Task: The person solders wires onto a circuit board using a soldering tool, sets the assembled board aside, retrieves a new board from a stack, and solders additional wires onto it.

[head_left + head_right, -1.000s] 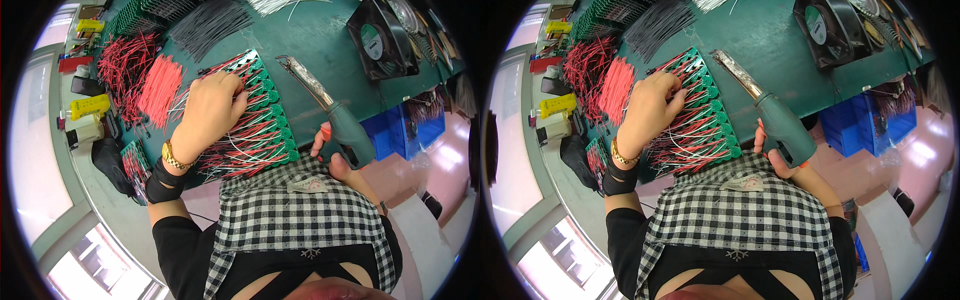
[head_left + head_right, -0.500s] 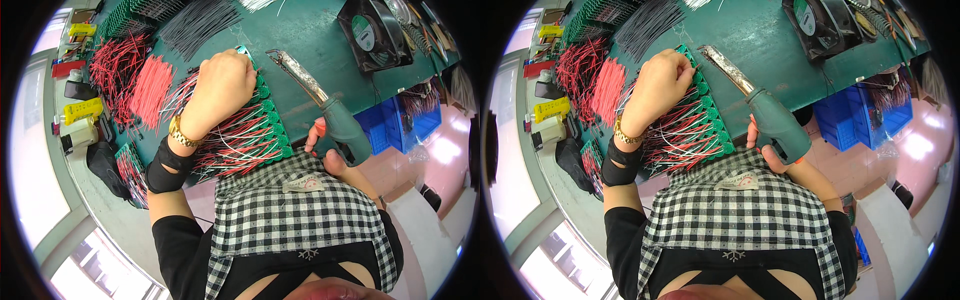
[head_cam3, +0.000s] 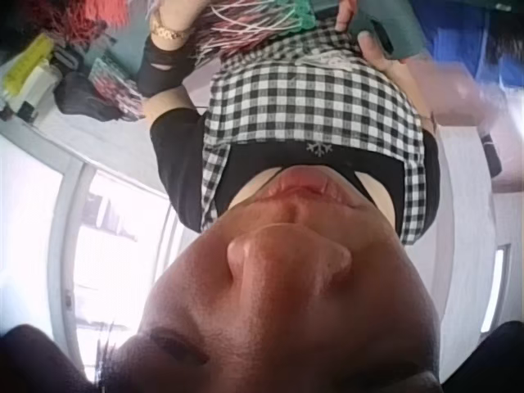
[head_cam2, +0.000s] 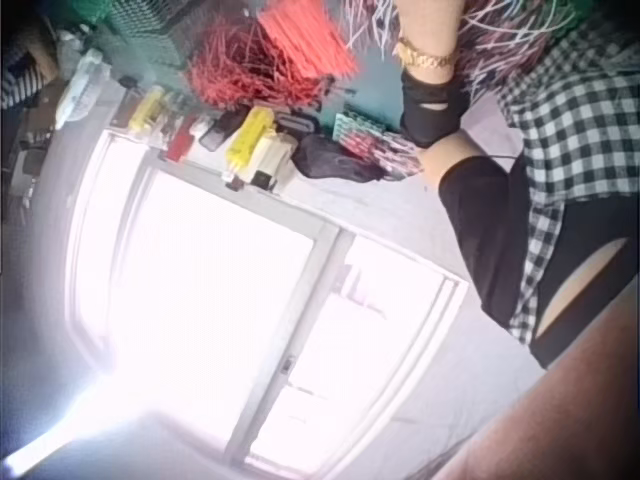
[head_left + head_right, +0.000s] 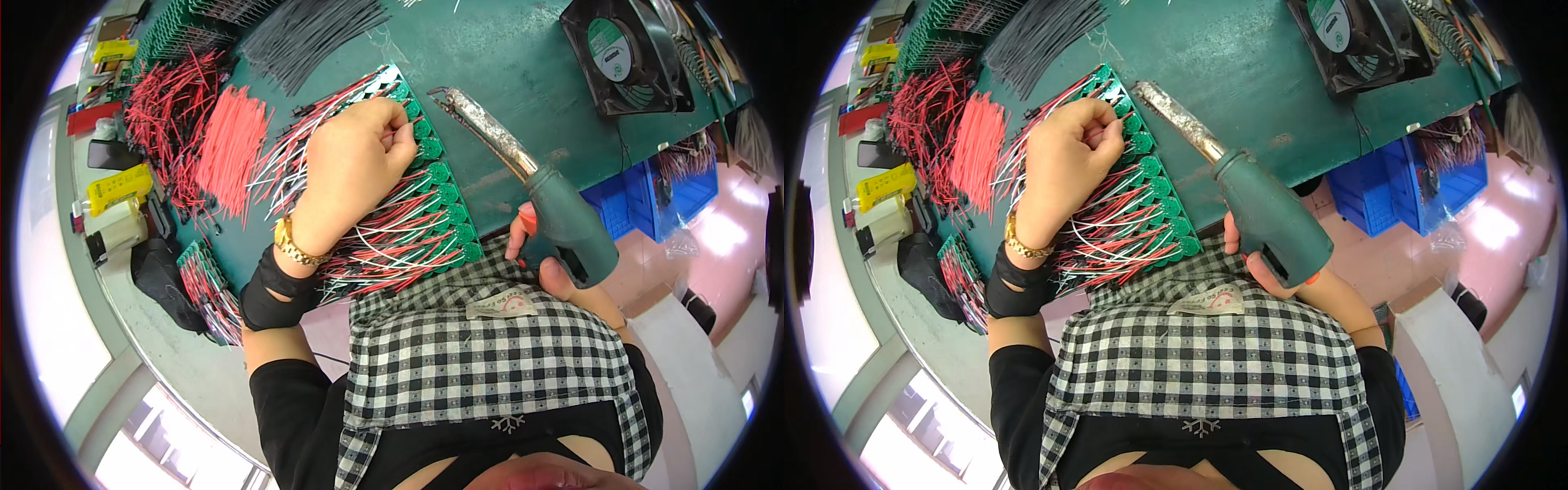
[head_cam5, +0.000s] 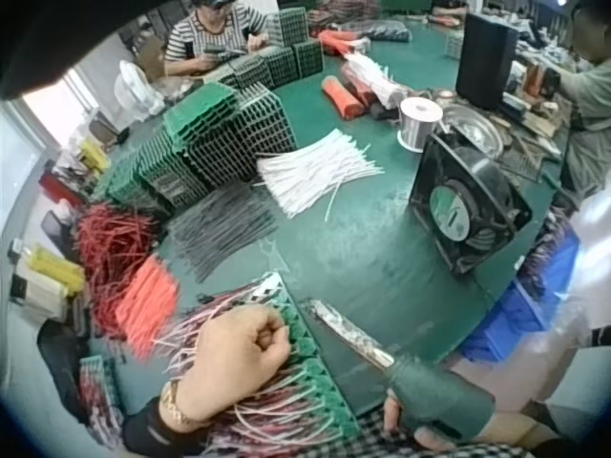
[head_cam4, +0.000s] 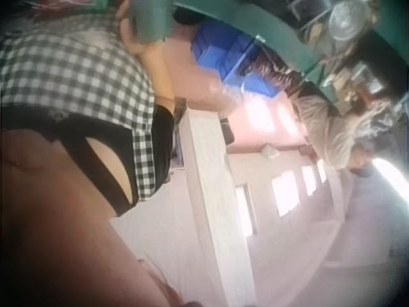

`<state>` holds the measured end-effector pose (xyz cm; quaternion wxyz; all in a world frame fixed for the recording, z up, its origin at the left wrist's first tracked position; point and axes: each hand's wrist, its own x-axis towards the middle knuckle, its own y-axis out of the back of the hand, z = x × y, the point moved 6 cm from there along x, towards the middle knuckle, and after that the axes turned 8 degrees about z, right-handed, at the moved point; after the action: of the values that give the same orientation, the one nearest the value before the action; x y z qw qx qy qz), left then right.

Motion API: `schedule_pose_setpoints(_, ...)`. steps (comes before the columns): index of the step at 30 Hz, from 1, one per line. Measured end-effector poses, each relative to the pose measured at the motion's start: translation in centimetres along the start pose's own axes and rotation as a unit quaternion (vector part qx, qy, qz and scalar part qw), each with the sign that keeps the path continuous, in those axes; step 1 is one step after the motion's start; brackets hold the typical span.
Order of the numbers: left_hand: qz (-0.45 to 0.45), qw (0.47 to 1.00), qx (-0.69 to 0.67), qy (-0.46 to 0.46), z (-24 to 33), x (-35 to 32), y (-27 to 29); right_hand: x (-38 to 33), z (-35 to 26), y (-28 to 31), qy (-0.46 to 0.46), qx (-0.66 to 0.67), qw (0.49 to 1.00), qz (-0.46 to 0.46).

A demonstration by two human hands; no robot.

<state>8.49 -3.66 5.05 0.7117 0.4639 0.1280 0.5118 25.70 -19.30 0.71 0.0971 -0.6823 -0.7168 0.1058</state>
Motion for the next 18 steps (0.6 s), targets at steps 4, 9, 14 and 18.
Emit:
schedule_pose_setpoints(4, -0.014, 0.999, -0.029, 0.009, -1.3, 0.3, -0.2, 0.0, 0.6, -0.4, -0.021, -0.023, 0.999, 0.009)
schedule_pose_setpoints(9, -0.019, 0.999, -0.043, 0.003, -2.4, 0.1, -0.5, -0.8, 2.1, -0.4, -0.095, -0.016, 0.994, 0.041)
schedule_pose_setpoints(14, -0.02, 0.999, -0.043, -0.002, -2.8, -0.1, -0.7, -0.9, 2.3, -0.7, -0.14, -0.034, 0.987, 0.073)
schedule_pose_setpoints(18, -0.019, 0.999, -0.033, -0.003, -2.9, -0.3, -0.6, -1.1, 2.6, -0.7, -0.15, -0.028, 0.986, 0.066)
